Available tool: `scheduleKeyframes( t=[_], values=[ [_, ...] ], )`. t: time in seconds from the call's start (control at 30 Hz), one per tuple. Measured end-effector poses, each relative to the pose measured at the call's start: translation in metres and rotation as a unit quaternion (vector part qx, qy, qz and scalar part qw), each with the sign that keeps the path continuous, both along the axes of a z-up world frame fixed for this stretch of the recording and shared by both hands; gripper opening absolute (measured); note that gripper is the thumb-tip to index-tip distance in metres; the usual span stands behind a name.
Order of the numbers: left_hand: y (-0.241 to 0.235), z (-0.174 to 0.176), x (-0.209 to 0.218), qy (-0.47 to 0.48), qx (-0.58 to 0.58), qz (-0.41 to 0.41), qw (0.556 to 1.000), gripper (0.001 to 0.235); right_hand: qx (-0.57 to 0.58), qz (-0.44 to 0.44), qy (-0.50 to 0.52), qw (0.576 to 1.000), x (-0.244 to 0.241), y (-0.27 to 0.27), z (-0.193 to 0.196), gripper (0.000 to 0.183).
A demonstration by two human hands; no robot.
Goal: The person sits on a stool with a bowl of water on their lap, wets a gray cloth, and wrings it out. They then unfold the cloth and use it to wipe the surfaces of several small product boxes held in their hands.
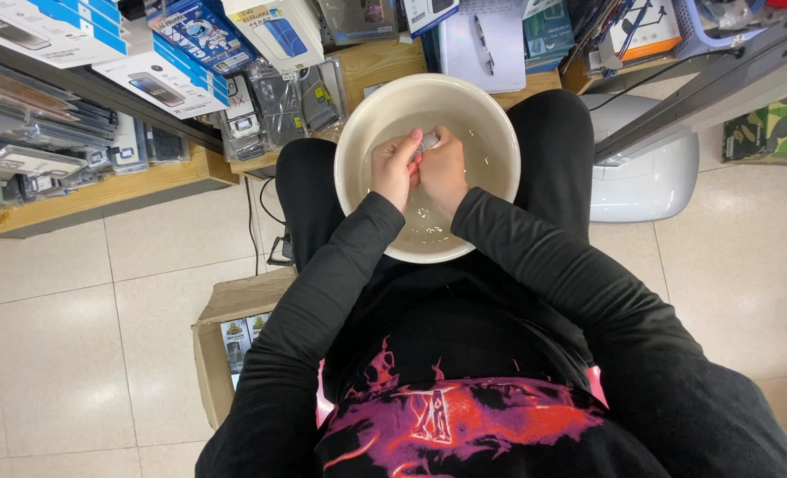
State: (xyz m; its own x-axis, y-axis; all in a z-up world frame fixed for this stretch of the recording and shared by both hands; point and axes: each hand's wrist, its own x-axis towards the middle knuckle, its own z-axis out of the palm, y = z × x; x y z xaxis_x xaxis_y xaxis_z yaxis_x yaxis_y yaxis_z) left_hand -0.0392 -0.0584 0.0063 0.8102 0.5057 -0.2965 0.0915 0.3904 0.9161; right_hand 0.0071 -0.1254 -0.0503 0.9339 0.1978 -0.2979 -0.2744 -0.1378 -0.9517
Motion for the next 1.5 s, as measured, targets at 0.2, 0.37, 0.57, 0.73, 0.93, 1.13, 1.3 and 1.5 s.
scheduleKeyframes(
  t=[0.2, 0.37, 0.57, 0.73, 0.93, 1.13, 1.3, 1.5],
  values=[
    [0.016, 0.0, -0.007, 0.022, 0.114, -0.055, 0.992, 0.041, -0.043, 0.072, 0.039, 0.996, 0.001, -0.01, 0.03, 0.031],
    [0.041, 0.011, -0.013, 0.04, 0.226, -0.072, 0.971, 0.04, -0.036, 0.135, 0.001, 0.99, 0.01, -0.024, 0.053, 0.038],
    [0.058, 0.033, -0.027, 0.06, 0.4, -0.163, 0.9, 0.02, 0.005, 0.197, -0.043, 0.979, 0.012, -0.045, 0.094, 0.038],
    [0.05, 0.05, -0.035, 0.099, 0.442, -0.268, 0.85, 0.03, -0.041, 0.206, -0.122, 0.97, 0.017, -0.046, 0.089, 0.04],
    [0.058, 0.043, -0.037, 0.125, 0.473, -0.281, 0.826, 0.032, -0.071, 0.242, -0.152, 0.956, 0.014, -0.053, 0.107, 0.028],
    [0.056, 0.054, -0.044, 0.116, 0.537, -0.29, 0.783, 0.038, -0.076, 0.214, -0.319, 0.92, 0.002, -0.057, 0.127, 0.023],
    [0.053, 0.063, -0.051, 0.049, 0.574, -0.252, 0.778, 0.026, -0.015, 0.172, -0.482, 0.859, -0.011, -0.049, 0.148, 0.024],
    [0.034, 0.075, -0.053, -0.008, 0.436, -0.206, 0.876, 0.031, -0.008, 0.188, -0.494, 0.849, -0.014, -0.034, 0.138, 0.028]
  ],
)
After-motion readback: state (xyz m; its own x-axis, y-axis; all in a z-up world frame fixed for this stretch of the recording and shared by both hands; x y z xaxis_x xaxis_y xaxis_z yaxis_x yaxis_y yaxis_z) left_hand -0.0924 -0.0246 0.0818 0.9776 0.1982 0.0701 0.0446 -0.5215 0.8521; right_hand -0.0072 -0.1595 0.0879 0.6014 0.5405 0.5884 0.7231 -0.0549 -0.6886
